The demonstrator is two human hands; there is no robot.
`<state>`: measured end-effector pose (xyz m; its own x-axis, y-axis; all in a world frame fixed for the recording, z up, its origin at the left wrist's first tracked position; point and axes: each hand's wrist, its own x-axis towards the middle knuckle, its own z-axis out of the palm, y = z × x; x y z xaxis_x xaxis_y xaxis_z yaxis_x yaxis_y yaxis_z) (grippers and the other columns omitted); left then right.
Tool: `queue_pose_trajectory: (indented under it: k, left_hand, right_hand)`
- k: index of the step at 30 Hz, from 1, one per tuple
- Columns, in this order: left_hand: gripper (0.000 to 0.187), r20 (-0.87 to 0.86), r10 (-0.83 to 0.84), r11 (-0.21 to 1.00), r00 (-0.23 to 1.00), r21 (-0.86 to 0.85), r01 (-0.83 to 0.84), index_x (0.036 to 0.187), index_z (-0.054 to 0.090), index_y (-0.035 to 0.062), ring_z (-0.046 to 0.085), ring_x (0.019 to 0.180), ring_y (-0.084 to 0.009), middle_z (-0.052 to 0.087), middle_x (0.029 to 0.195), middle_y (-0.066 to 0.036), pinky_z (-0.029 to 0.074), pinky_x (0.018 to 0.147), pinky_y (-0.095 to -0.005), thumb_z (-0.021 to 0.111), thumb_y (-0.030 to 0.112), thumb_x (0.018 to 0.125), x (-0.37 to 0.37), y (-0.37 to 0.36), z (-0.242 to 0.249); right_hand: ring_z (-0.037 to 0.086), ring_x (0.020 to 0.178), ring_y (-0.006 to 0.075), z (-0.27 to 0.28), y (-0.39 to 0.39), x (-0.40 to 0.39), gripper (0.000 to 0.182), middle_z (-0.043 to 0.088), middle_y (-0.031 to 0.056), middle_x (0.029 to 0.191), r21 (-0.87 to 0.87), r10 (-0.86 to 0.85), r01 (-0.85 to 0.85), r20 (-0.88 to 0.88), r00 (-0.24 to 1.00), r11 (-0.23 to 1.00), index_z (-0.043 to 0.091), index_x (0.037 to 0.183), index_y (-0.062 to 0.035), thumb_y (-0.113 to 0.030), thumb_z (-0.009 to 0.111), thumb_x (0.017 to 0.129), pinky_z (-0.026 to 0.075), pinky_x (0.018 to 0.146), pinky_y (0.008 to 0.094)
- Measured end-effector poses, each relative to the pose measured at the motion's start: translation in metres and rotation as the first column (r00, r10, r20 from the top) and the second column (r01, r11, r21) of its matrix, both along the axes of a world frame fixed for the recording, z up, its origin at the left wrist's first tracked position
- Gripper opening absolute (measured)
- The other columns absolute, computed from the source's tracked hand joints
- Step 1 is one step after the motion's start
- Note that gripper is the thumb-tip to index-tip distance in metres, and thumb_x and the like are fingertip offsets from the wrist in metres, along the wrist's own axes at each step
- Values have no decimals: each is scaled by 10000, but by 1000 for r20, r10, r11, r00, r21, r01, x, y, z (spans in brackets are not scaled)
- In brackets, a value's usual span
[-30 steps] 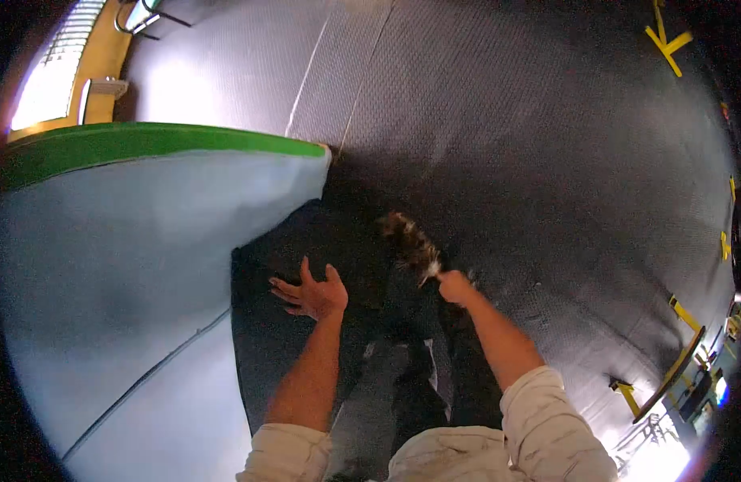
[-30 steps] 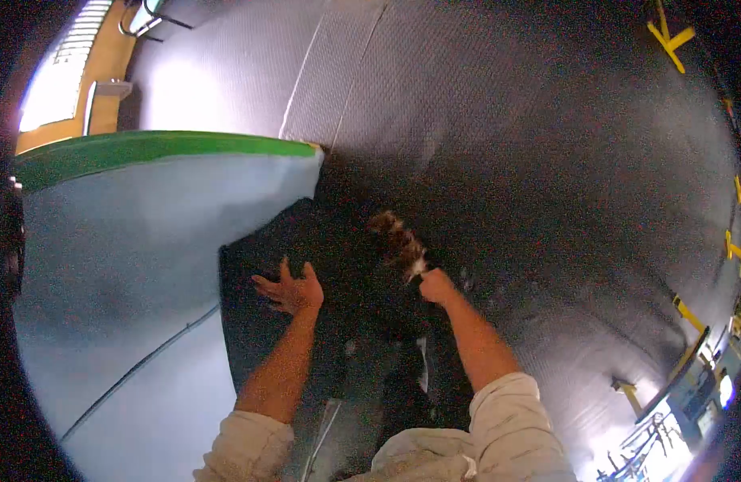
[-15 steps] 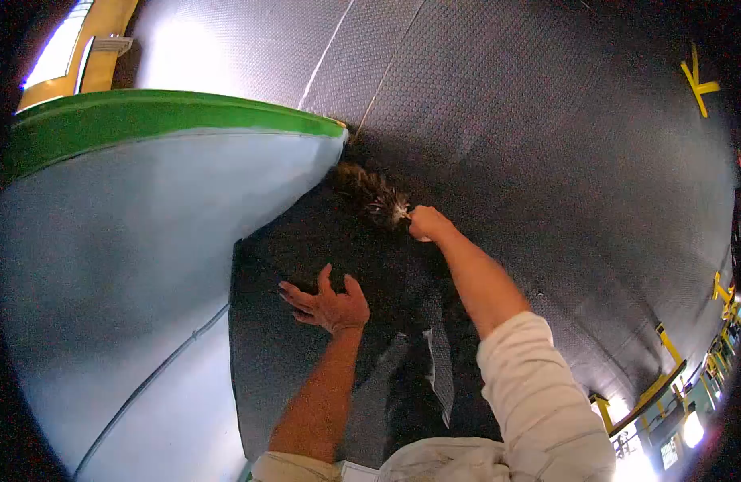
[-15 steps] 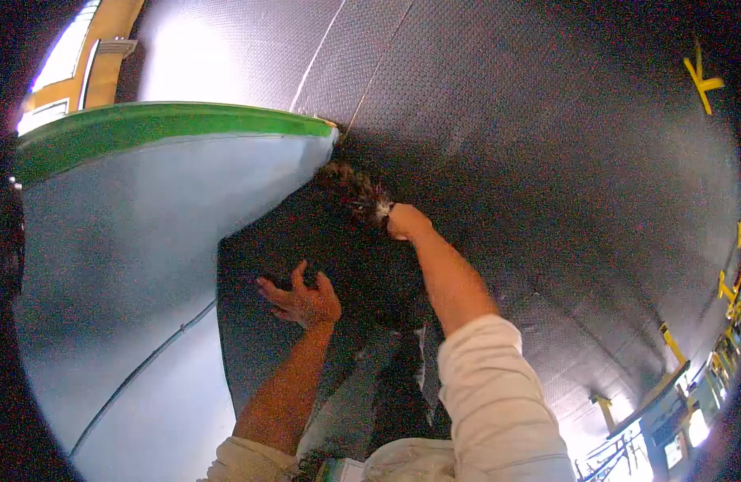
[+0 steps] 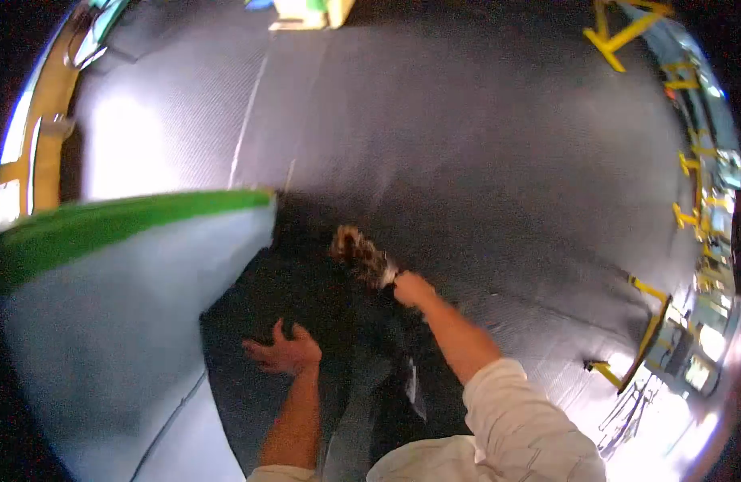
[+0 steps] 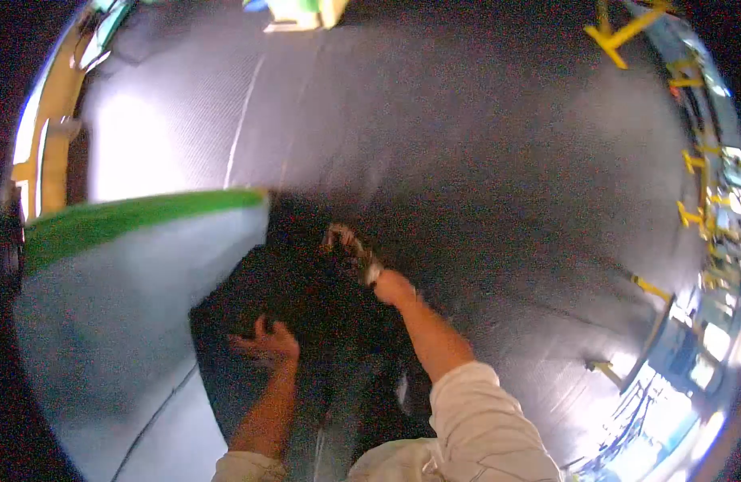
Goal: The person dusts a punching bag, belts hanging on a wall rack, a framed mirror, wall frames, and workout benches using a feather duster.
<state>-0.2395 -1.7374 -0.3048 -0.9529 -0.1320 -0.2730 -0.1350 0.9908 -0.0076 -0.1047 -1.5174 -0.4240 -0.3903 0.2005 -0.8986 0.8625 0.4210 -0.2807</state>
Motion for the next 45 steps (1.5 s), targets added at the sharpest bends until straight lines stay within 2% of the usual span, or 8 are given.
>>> queue_pose_trajectory:
  k: [6, 9, 12, 14, 18, 27, 31, 45]
  left_hand:
    - [392, 103, 77, 997, 992, -14, -76, 1177, 552, 230, -71, 1336, -440, -78, 1454, -242, 70, 1025, -629, 602, 368, 813, -5, 5, 23]
    - [516, 160, 83, 995, 984, -65, -73, 1288, 446, 258, -84, 1344, -412, -99, 1458, -228, 87, 1033, -619, 594, 401, 815, -14, 18, 35]
    - [656, 231, 48, 988, 972, -157, -12, 1382, 283, 290, -60, 1355, -384, -106, 1462, -210, 105, 1039, -610, 590, 416, 816, -16, 23, 41]
    - [773, 273, -65, 975, 960, -189, 120, 1421, 146, 284, -44, 1361, -366, -51, 1469, -209, 129, 1060, -561, 600, 413, 809, -22, 14, 29]
    - [786, 438, -493, 859, 752, 110, 499, 1430, 142, 193, 211, 1310, -372, 87, 1459, -206, 295, 1003, -511, 608, 351, 818, -20, 18, -1]
    - [841, 821, -492, 771, 290, 565, -293, 1420, 205, 143, 286, 1264, -393, 196, 1448, -135, 310, 944, -599, 566, 550, 779, 108, 141, 57]
    - [677, 624, -626, 755, 469, 636, 161, 1313, 404, 131, 421, 1157, -379, 378, 1329, -173, 364, 908, -545, 559, 523, 783, 177, 189, 35]
    - [342, 570, -744, 295, -349, 749, 593, 1005, 578, 81, 550, 812, -278, 566, 895, -131, 437, 697, -420, 601, 364, 815, 531, 212, 45]
  right_hand:
    - [593, 668, 269, 36, -8, 248, 225, 605, 169, 712, 292, 409, -386, -19, 912, 875, 605, 951, 26, -122, 514, 809, 499, 577, 379]
    - [592, 643, 274, 130, -4, 254, 231, 605, 182, 713, 246, -232, 200, 111, 966, 948, 608, 953, 30, -129, 477, 846, 482, 522, 387]
    - [594, 636, 287, 143, -36, 300, 252, 624, 168, 762, 528, 70, -40, -36, 997, 848, 614, 938, 23, -183, 510, 836, 469, 516, 384]
    - [603, 711, 311, 211, -60, 288, 292, 636, 160, 842, 211, -661, 743, -349, 664, 635, 609, 985, -20, -244, 531, 817, 474, 586, 413]
    - [596, 868, 321, 216, -124, 313, 305, 633, 151, 938, 258, -512, 582, -292, 808, 771, 618, 1019, -94, -307, 520, 824, 463, 740, 439]
    - [601, 858, 322, 309, -206, 320, 404, 632, 155, 919, 199, -736, 786, -275, 618, 586, 612, 1006, -92, -441, 550, 812, 470, 740, 439]
    - [614, 805, 311, 309, -223, 361, 373, 638, 144, 849, 230, -814, 904, -395, 426, 362, 612, 992, -102, -417, 565, 799, 476, 707, 430]
    - [605, 937, 347, 236, -388, 540, 334, 635, 179, 999, 229, -830, 806, -284, -480, -545, 651, 977, -33, -264, 527, 770, 483, 780, 440]
